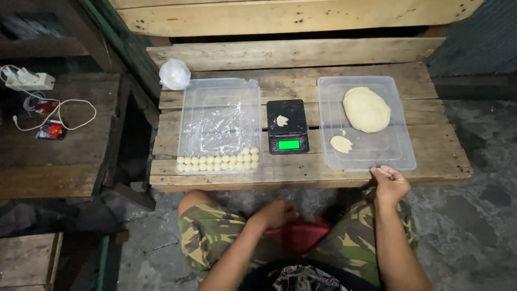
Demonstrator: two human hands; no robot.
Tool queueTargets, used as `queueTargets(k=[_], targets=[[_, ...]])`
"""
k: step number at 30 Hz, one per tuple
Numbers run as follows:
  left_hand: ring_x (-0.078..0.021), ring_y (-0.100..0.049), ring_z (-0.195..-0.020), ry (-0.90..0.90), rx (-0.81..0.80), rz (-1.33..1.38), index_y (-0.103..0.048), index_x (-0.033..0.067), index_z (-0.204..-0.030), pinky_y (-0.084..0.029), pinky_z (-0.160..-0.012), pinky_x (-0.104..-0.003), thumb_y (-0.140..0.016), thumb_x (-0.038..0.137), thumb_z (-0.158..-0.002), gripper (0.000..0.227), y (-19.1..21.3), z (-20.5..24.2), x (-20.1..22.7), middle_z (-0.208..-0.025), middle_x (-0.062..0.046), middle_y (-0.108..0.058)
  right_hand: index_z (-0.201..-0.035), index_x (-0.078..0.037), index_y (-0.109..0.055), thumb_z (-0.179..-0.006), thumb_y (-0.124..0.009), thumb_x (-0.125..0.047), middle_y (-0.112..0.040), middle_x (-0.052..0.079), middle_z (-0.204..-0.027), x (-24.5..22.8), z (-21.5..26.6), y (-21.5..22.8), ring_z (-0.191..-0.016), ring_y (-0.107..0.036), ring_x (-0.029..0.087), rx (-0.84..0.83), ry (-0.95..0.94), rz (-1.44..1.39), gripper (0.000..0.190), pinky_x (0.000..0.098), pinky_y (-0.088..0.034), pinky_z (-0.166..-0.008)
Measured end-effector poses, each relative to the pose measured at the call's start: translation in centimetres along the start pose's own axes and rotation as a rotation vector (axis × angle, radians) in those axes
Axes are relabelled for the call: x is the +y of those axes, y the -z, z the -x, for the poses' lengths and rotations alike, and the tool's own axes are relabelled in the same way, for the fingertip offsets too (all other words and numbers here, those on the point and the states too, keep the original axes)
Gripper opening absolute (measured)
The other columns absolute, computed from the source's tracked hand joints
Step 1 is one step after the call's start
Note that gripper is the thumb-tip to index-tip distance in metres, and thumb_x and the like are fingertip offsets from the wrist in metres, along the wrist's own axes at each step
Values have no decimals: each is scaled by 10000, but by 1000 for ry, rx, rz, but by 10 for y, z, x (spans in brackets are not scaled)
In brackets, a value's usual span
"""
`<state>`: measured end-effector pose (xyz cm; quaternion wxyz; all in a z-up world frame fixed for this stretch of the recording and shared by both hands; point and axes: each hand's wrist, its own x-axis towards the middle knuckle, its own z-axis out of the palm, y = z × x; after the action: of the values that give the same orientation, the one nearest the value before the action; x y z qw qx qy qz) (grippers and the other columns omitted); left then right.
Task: The person portions dough from a large mass, weighs each piece on a digital scale, rolls it into a ball, and places it in a container. The process is repeated multiple times to create uniform dough balls.
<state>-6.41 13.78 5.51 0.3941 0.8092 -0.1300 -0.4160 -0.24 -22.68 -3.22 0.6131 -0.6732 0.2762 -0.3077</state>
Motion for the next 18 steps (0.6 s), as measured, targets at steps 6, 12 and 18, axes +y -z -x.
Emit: queueTargets(k=[6,12,18], targets=[[-438,-701,-1078,-236,278,11,-747,-38,-1110,-558,-930,-502,-588,201,-985,313,45,-12,28,-1071,-260,-742,-1012,2,-729,-837,-868,43,-633,44,-767,15,-13,4,-739,-686,101,-17,-36,-24,227,309,-622,-770],[-377,-701,-1061,-186,598,84,-763,157,-1162,-564,-880,-484,-642,299,-957,277,109,-62,18,-1025,-151,-755,-1176,-65,-706,-1040,-663,-98,-717,151,-855,37,-29,5,-644,-714,172,-28,-84,-45,146,289,-628,-635],[-319,-682,-1038,-94,1098,-198,-710,143,-1213,-549,-901,-444,-638,298,-987,284,170,-125,16,-1019,-80,-690,-1137,-71,-620,-1087,-637,-95,-694,161,-815,29,-25,2,-555,-657,171,-65,-46,4,58,259,-560,-533]])
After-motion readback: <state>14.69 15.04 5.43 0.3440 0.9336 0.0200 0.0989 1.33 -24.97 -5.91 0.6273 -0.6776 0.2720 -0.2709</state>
